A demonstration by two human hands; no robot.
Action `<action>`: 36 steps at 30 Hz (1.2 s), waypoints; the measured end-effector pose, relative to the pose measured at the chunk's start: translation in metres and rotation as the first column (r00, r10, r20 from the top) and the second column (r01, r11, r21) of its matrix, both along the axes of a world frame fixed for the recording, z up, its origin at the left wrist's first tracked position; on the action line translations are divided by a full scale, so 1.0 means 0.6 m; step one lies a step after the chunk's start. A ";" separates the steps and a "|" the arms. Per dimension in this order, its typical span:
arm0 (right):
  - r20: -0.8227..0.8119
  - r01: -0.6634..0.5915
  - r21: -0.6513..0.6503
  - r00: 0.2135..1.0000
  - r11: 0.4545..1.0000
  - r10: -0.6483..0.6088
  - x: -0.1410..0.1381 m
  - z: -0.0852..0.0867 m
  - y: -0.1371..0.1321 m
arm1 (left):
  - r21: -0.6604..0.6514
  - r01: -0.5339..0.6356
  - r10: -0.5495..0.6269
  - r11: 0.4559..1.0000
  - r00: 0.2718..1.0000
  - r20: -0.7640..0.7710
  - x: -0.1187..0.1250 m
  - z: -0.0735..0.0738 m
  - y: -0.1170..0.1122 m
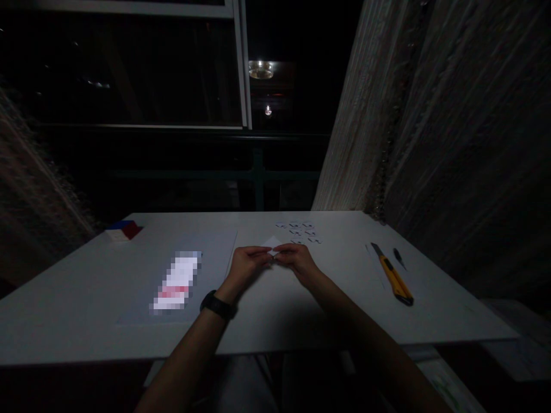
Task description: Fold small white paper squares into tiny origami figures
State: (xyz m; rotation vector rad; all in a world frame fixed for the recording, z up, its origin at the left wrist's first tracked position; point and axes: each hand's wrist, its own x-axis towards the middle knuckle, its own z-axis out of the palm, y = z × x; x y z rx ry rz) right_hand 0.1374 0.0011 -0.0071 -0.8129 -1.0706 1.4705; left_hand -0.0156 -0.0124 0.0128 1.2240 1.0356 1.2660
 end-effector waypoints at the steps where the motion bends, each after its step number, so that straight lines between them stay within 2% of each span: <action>1: -0.003 0.010 -0.014 1.000 1.000 -0.010 0.000 -0.001 0.001 | -0.001 0.000 0.000 1.000 1.000 -0.005 0.000 0.001 0.000; 12: 0.023 0.037 -0.061 0.999 0.997 -0.035 0.004 -0.009 0.007 | -0.004 0.093 -0.093 0.996 0.996 -0.016 -0.011 -0.004 0.004; 22: 0.101 -0.001 -0.001 0.995 1.000 0.001 0.008 -0.004 0.003 | -0.046 0.069 -0.070 0.997 0.997 -0.028 -0.015 -0.001 0.006; 36: 0.210 0.020 0.059 0.977 0.998 -0.032 0.013 0.002 0.005 | 0.053 0.022 -0.012 0.998 0.981 -0.192 -0.017 0.001 0.004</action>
